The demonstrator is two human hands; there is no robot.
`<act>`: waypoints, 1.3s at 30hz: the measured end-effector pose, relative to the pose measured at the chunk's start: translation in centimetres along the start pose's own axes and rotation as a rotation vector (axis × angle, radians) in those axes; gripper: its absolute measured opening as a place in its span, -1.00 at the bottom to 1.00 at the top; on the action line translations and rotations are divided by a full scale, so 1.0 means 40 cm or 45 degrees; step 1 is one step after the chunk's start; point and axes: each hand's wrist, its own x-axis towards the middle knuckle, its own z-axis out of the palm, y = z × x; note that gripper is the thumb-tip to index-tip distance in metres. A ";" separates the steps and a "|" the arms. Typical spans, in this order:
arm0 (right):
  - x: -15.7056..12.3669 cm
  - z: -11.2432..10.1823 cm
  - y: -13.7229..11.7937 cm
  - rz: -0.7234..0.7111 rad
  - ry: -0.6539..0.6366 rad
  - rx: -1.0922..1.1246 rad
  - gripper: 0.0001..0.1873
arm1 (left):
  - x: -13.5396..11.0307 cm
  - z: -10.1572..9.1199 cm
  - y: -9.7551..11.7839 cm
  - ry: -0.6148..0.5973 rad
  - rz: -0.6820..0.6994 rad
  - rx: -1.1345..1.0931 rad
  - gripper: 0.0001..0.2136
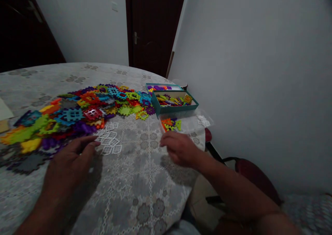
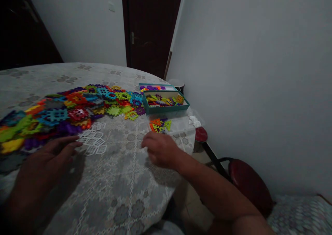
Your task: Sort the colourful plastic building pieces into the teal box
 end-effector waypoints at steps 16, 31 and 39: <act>0.303 0.247 -0.106 0.344 -0.546 -0.038 -0.72 | 0.004 0.023 -0.024 0.149 -0.091 -0.392 -0.72; 0.262 0.337 -0.111 0.373 -0.355 -0.014 -0.73 | -0.025 0.048 -0.016 -0.113 0.161 -0.185 -0.74; 0.279 0.357 -0.143 0.463 -0.382 -0.004 -0.77 | -0.033 0.066 -0.044 -0.213 0.277 0.237 -0.60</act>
